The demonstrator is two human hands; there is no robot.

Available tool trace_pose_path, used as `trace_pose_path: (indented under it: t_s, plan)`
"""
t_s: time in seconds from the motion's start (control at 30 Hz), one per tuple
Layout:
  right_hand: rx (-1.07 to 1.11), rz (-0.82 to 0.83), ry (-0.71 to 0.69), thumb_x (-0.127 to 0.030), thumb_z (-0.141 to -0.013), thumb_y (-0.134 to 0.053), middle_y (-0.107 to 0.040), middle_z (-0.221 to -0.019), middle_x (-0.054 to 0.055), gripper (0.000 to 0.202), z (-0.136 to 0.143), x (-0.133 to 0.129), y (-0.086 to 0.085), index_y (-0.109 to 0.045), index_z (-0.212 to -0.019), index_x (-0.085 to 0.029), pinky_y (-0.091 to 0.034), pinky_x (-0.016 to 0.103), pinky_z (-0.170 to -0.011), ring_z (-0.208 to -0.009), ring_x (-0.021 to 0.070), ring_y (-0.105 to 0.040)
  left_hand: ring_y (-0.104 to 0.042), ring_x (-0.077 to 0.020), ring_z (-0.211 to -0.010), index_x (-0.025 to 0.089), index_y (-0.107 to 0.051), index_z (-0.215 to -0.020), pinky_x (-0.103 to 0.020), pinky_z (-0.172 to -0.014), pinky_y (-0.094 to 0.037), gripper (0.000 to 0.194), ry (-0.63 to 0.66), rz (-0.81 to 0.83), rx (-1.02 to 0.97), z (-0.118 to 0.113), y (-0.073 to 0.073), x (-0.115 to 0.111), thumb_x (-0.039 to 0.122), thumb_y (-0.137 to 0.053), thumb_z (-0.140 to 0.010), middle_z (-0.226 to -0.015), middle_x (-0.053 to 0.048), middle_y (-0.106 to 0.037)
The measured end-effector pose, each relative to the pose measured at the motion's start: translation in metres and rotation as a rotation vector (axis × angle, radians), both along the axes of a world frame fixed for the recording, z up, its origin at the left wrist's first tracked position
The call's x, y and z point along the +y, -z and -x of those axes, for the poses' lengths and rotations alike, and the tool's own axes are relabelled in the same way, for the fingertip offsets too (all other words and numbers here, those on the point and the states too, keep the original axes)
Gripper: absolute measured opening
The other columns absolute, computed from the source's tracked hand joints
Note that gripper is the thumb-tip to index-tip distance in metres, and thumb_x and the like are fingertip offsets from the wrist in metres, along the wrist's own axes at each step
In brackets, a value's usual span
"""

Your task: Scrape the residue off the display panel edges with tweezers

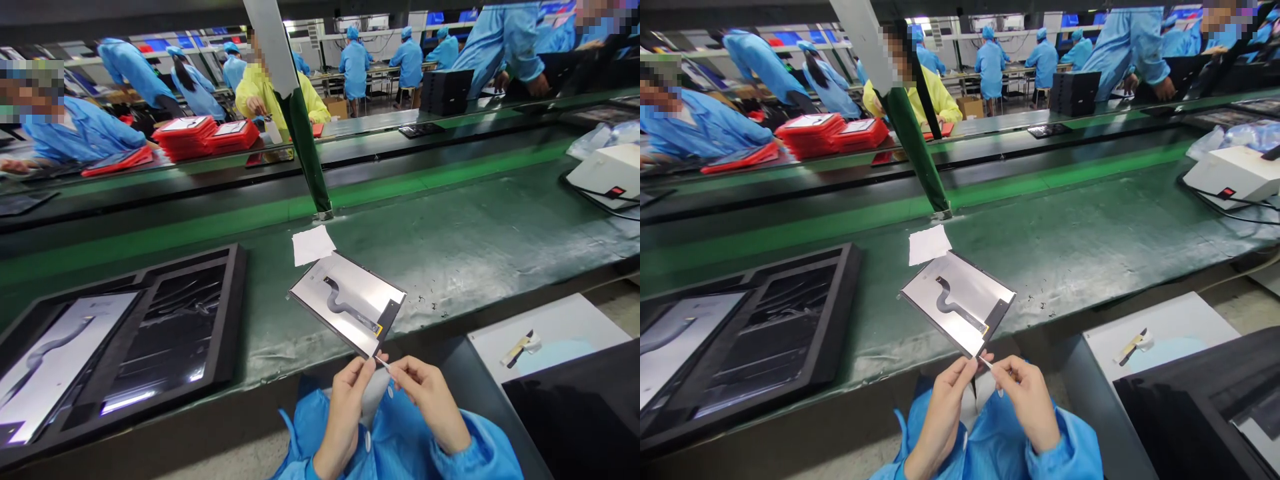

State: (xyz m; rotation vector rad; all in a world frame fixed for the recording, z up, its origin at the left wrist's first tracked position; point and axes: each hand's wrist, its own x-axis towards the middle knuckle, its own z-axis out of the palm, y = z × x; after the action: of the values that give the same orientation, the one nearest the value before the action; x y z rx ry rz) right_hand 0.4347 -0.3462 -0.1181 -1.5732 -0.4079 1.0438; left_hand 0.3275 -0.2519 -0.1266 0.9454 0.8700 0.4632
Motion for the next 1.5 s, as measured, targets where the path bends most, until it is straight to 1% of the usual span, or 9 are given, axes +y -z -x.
trace_pose_path:
  t_s: [0.1, 0.2, 0.37, 0.5, 0.67, 0.8, 1.0, 1.23, 1.5]
  plan:
    - [0.384, 0.018, -0.034, -0.065, -0.059, -0.083, -0.045, -0.051, -0.007, 0.054, -0.006, 0.004, 0.002, -0.060, -0.061, -0.017, -0.013, 0.021, -0.042, -0.042, 0.0036, -0.026, -0.070, -0.0242, -0.083, 0.015, -0.080, -0.101, -0.033, -0.082, -0.052, 0.052, 0.055, 0.092, -0.036, -0.001, 0.002, -0.001, 0.051, -0.088, -0.064, -0.091, -0.012, -0.078]
    - [0.507, 0.030, -0.077, -0.065, -0.054, -0.085, -0.048, -0.058, -0.007, 0.057, -0.006, 0.006, 0.004, -0.063, -0.069, -0.015, -0.007, 0.020, -0.040, -0.040, 0.0005, -0.021, -0.069, -0.0233, -0.082, 0.013, -0.081, -0.098, -0.032, -0.085, -0.049, 0.056, 0.053, 0.131, -0.041, -0.003, 0.005, -0.001, 0.056, -0.088, -0.062, -0.079, -0.010, -0.075]
    - [0.648, 0.027, -0.108, -0.060, -0.053, -0.089, -0.043, -0.059, -0.009, 0.058, -0.004, 0.007, 0.001, -0.062, -0.075, -0.014, -0.005, 0.018, -0.038, -0.041, -0.0012, -0.016, -0.067, -0.0229, -0.091, 0.013, -0.081, -0.089, -0.030, -0.089, -0.046, 0.052, -0.015, 0.148, -0.036, -0.005, 0.010, -0.001, 0.055, -0.091, -0.059, -0.089, -0.010, -0.075]
    - [0.613, 0.006, -0.075, -0.063, -0.056, -0.087, -0.043, -0.057, -0.010, 0.060, -0.001, 0.007, -0.005, -0.053, -0.073, -0.017, -0.005, 0.016, -0.039, -0.042, -0.0010, -0.017, -0.066, -0.0199, -0.081, 0.012, -0.080, -0.092, -0.030, -0.082, -0.048, 0.055, -0.036, 0.172, -0.039, -0.005, 0.011, -0.001, 0.053, -0.092, -0.057, -0.088, -0.010, -0.074]
    - [0.347, -0.029, -0.060, -0.076, -0.061, -0.076, -0.057, -0.059, -0.005, 0.063, 0.006, 0.006, -0.004, -0.050, -0.071, -0.020, -0.012, 0.017, -0.037, -0.039, 0.0016, -0.028, -0.066, -0.0189, -0.077, 0.011, -0.080, -0.091, -0.028, -0.075, -0.049, 0.055, -0.071, 0.184, -0.053, -0.007, 0.010, -0.004, 0.054, -0.091, -0.058, -0.085, -0.009, -0.073]
    - [0.188, -0.031, -0.032, -0.078, -0.062, -0.074, -0.045, -0.050, -0.009, 0.063, 0.009, 0.005, 0.000, -0.054, -0.066, -0.019, -0.017, 0.019, -0.037, -0.038, 0.0031, -0.031, -0.064, -0.0183, -0.079, 0.013, -0.080, -0.088, -0.028, -0.076, -0.049, 0.052, -0.117, 0.181, -0.052, -0.009, 0.009, -0.006, 0.052, -0.092, -0.057, -0.087, -0.008, -0.073]
    - [0.506, 0.013, -0.040, -0.073, -0.052, -0.084, -0.043, -0.057, -0.009, 0.064, 0.006, 0.006, -0.006, -0.057, -0.066, -0.016, -0.007, 0.016, -0.035, -0.041, -0.0007, -0.019, -0.064, -0.0207, -0.088, 0.015, -0.078, -0.083, -0.029, -0.084, -0.048, 0.050, -0.147, 0.170, -0.054, -0.012, 0.006, -0.006, 0.053, -0.093, -0.054, -0.088, -0.009, -0.074]
    - [0.799, -0.054, -0.094, -0.055, -0.060, -0.090, -0.042, -0.059, -0.009, 0.053, 0.001, 0.006, 0.000, -0.060, -0.075, -0.013, -0.002, 0.014, -0.034, -0.042, -0.0019, -0.014, -0.064, -0.0225, -0.092, 0.013, -0.079, -0.084, -0.030, -0.086, -0.047, 0.051, -0.100, 0.161, -0.045, -0.007, 0.001, -0.004, 0.054, -0.092, -0.055, -0.089, -0.010, -0.073]
    - [0.658, -0.049, -0.073, -0.072, -0.056, -0.084, -0.040, -0.051, -0.013, 0.065, 0.011, 0.007, -0.004, -0.055, -0.079, -0.018, -0.008, 0.013, -0.034, -0.039, -0.0011, -0.019, -0.063, -0.0180, -0.076, 0.013, -0.077, -0.076, -0.029, -0.077, -0.049, 0.050, -0.106, 0.162, -0.039, -0.012, 0.008, -0.003, 0.056, -0.092, -0.054, -0.078, -0.008, -0.071]
